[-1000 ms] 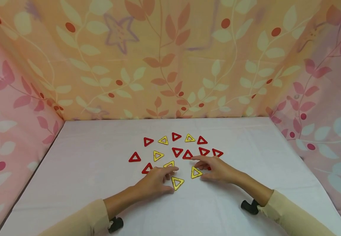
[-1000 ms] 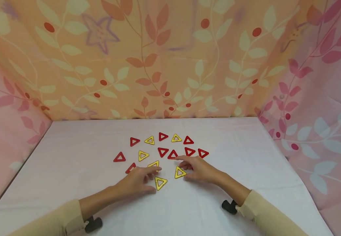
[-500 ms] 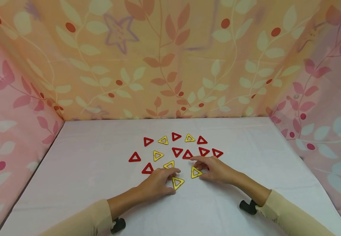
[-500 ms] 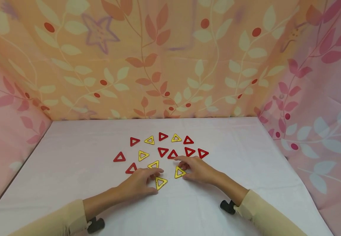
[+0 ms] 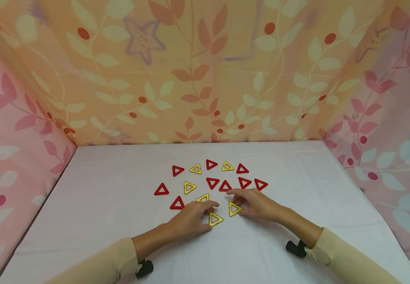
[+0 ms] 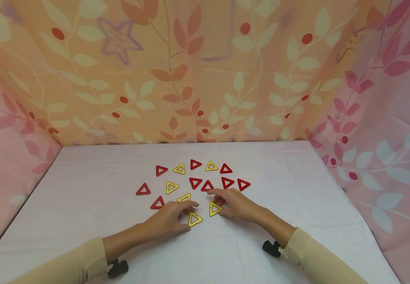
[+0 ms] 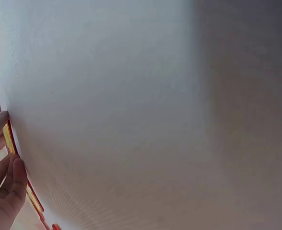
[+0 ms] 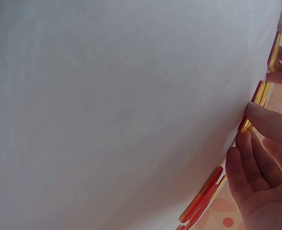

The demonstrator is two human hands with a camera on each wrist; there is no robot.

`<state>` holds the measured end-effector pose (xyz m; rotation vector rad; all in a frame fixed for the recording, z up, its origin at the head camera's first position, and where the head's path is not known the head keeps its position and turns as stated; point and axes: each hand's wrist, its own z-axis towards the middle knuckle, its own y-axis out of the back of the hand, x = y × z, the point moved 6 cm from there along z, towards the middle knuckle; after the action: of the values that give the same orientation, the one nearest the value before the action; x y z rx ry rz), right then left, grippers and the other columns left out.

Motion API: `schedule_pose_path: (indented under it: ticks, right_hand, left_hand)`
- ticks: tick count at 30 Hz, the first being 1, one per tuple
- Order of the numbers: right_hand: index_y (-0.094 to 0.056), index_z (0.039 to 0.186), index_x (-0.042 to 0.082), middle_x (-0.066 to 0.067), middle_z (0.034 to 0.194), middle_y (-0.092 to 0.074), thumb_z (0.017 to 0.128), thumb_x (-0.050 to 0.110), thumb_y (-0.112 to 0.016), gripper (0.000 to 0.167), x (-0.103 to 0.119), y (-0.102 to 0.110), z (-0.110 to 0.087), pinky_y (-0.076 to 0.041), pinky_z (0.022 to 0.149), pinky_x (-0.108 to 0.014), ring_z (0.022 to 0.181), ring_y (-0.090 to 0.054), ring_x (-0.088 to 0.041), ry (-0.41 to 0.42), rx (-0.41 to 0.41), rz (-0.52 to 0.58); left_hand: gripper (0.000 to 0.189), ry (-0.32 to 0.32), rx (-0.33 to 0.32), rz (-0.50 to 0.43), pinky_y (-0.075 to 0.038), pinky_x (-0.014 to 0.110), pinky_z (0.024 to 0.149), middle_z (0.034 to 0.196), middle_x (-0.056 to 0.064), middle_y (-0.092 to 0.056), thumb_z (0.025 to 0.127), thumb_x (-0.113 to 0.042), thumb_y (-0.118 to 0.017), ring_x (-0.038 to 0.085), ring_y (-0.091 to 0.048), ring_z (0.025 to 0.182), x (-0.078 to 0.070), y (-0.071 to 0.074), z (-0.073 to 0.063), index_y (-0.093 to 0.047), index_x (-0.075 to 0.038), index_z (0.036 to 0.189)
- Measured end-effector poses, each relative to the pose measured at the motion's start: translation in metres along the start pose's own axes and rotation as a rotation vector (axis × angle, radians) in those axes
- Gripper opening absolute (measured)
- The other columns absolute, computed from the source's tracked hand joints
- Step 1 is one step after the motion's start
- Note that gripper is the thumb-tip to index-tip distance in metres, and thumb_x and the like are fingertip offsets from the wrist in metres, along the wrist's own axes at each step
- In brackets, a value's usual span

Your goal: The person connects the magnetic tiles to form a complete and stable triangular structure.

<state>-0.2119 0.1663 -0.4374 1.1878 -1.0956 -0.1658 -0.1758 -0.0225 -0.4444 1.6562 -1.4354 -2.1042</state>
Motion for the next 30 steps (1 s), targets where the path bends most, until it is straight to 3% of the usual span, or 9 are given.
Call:
schedule_pose_path:
  ticks: [11, 30]
  right_hand:
    - [-0.059, 0.134, 0.008, 0.006, 0.104, -0.069, 0.084, 0.005, -0.078, 0.054, 0.004, -0.002, 0.001, -0.055, 0.089, -0.031, 0.097, -0.064, -0.009, 0.009, 0.013, -0.001]
    - [-0.063, 0.128, 0.009, 0.007, 0.102, -0.069, 0.084, 0.005, -0.079, 0.047, 0.007, -0.006, 0.0, -0.054, 0.088, -0.029, 0.095, -0.064, -0.007, 0.042, 0.027, -0.003]
  left_hand:
    - [0.061, -0.001, 0.032, 0.025, -0.051, 0.023, 0.093, 0.124, -0.005, -0.068, 0.084, -0.015, -0.081, 0.008, -0.062, 0.11, -0.003, -0.003, 0.007, -0.056, -0.017, 0.139]
    - [0.062, -0.015, 0.054, 0.012, -0.05, 0.022, 0.093, 0.126, -0.006, -0.067, 0.084, -0.009, -0.079, 0.01, -0.061, 0.114, -0.006, -0.004, 0.014, -0.054, -0.016, 0.141]
